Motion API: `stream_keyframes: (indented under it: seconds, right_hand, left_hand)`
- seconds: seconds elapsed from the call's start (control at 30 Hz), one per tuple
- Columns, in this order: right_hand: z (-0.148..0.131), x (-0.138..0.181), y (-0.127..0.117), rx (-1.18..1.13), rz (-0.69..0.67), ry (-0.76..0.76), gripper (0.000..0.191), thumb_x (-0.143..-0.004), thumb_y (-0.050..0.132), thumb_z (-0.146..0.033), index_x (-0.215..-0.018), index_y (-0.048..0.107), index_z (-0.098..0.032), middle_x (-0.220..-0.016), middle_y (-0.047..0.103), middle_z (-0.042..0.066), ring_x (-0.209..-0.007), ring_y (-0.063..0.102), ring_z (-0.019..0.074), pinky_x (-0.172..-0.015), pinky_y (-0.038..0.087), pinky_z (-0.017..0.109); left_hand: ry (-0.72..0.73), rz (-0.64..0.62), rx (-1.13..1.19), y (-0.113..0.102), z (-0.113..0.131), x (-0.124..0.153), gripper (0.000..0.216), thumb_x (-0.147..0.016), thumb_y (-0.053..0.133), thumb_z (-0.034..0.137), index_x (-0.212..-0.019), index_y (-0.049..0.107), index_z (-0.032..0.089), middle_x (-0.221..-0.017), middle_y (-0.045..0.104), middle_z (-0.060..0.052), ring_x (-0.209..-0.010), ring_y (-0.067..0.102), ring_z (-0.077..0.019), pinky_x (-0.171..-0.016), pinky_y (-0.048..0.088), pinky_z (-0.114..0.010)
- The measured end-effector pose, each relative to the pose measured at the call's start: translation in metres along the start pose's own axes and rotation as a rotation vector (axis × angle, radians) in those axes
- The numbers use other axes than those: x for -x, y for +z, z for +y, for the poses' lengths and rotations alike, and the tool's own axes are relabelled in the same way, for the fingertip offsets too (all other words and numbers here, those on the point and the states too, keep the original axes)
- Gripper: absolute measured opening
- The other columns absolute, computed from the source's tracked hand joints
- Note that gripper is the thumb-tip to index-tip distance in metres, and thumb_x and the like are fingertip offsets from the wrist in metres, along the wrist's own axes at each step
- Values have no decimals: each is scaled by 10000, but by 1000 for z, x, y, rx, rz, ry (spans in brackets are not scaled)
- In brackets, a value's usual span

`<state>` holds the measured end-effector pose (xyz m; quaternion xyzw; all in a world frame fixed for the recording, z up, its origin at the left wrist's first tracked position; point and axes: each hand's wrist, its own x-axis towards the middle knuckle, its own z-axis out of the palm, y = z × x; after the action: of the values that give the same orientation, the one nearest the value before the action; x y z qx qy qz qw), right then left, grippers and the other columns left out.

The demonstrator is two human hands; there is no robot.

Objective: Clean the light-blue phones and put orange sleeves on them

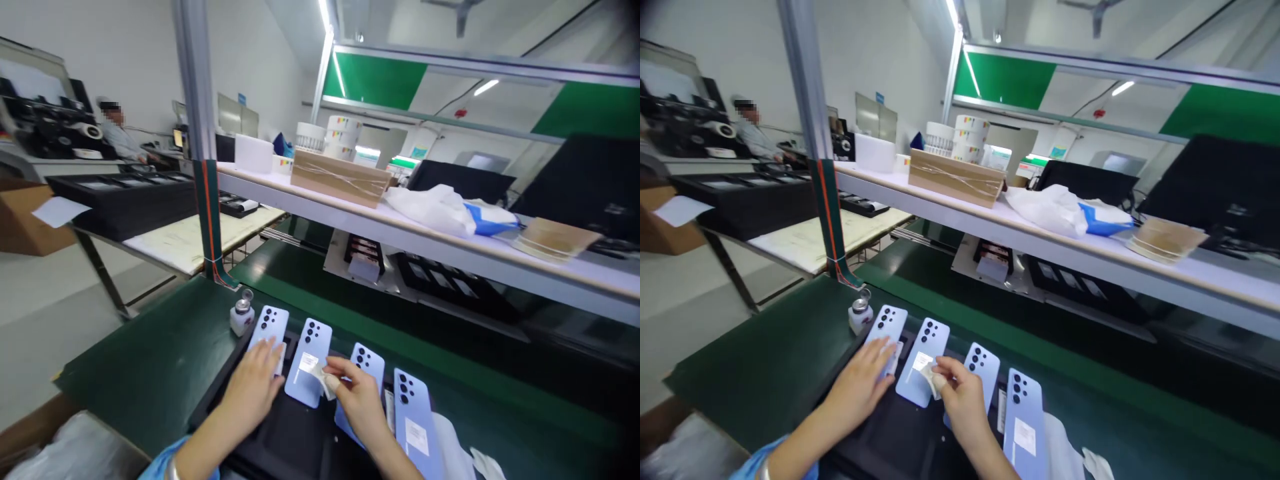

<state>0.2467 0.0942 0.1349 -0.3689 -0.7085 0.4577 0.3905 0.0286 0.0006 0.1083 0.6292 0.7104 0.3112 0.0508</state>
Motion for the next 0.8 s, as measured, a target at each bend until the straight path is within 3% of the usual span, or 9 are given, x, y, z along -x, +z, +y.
stream_keyframes:
  seconds: [0.07,0.17,0.27,0.37,0.5,0.6,0.73,0.8]
  right_hand:
    - [-19,-33,28,131,-70,-145,254,-810,637,-208,-1041,738,-191,-920,757,80,-830,717,228,-754,579,339]
    - [-51,-89,91,292,-96,-351,263,-824,605,-143,-1046,735,-199,-909,747,61,-818,695,193,-767,555,300]
    - [-69,-132,158,364,-141,-435,311,-817,603,-92,-1067,730,-224,-933,747,40,-886,668,183,-822,521,276]
    - [-66,-152,200,469,-208,-479,366,-757,589,-8,-997,749,-234,-900,757,29,-887,653,192,-814,500,269]
    - [-50,-154,211,567,-236,-484,431,-698,576,39,-996,747,-222,-902,763,43,-874,644,220,-769,493,280]
    - [-46,-151,212,583,-234,-484,437,-720,563,26,-1024,745,-228,-959,766,43,-897,643,230,-787,489,300]
    - [-59,-154,210,555,-239,-482,377,-721,591,-8,-948,766,-253,-913,773,20,-858,655,217,-798,487,302]
    - [-69,-155,194,511,-195,-462,346,-739,601,-33,-934,769,-263,-898,772,11,-860,658,204,-820,488,298]
  left_hand:
    - [75,-75,-50,10,1,13,516,-877,546,198,-1389,499,234,-1488,459,-68,-1374,394,-269,-1153,346,-454]
    - [64,-180,-14,11,2,16,594,-877,556,230,-1455,421,224,-1516,425,-56,-1418,326,-268,-1181,305,-460]
    - [52,-262,66,-3,3,12,665,-822,609,261,-1460,419,244,-1535,395,-45,-1445,257,-303,-1205,234,-502]
    - [74,-277,166,-10,1,11,681,-779,626,278,-1438,455,277,-1542,384,-52,-1447,249,-315,-1220,184,-498]
    - [38,-289,244,-3,-4,9,784,-677,661,239,-1431,465,327,-1525,406,-73,-1441,254,-354,-1222,158,-511]
    - [26,-263,249,4,-5,7,773,-688,647,263,-1438,463,311,-1502,436,-97,-1425,285,-366,-1219,170,-508]
    - [27,-265,197,-1,-1,8,678,-756,605,294,-1423,492,253,-1416,525,-129,-1371,362,-371,-1188,258,-483]
    - [2,-275,145,-7,3,8,636,-791,592,282,-1416,500,205,-1342,578,-151,-1354,374,-371,-1160,293,-481]
